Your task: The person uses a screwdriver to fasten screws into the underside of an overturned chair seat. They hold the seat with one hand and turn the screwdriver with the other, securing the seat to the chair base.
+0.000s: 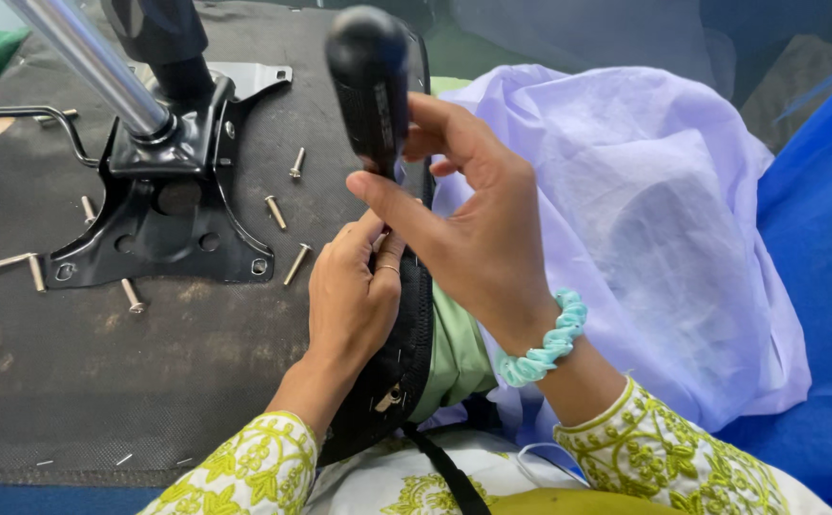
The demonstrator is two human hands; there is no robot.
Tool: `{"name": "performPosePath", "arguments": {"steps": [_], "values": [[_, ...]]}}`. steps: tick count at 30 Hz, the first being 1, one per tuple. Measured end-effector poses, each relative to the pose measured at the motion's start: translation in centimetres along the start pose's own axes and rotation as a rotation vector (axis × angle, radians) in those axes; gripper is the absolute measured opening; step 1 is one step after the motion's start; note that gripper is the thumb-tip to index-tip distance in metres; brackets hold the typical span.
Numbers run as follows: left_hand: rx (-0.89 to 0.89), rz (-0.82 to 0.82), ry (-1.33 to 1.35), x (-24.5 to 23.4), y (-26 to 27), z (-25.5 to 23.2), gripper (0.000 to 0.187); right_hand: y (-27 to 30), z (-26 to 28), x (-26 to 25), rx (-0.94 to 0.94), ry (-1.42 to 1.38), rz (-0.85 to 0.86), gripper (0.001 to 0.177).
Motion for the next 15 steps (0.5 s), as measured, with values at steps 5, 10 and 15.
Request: {"name": "performPosePath", "arguments": {"steps": [5, 10, 15], "values": [[-0.216, 0.013, 0.097, 0.2, 0.2, 1.8, 0.014, 0.1, -0.3, 0.7, 0.102, 0.020, 0.002, 0.031], [-0.278, -0.012, 0.119, 0.0, 0.2, 1.9, 0.017, 0.5, -0.3, 0.4, 0.088, -0.013, -0.026, 0.026], [-0.378, 0.018, 0.052, 0.0, 0.4, 2.0, 0.017, -0.4, -0.3, 0.5, 0.026, 0.070, 0.003, 0.027]]}}
Point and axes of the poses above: each hand's wrist, its own y-axis away from the middle knuckle, its own x-axis out of the palm, z = x × y, the point moved 10 cm from there along -y, towards the middle knuckle, and after that the axes turned 10 degrees about -z, right-handed, at the moved point
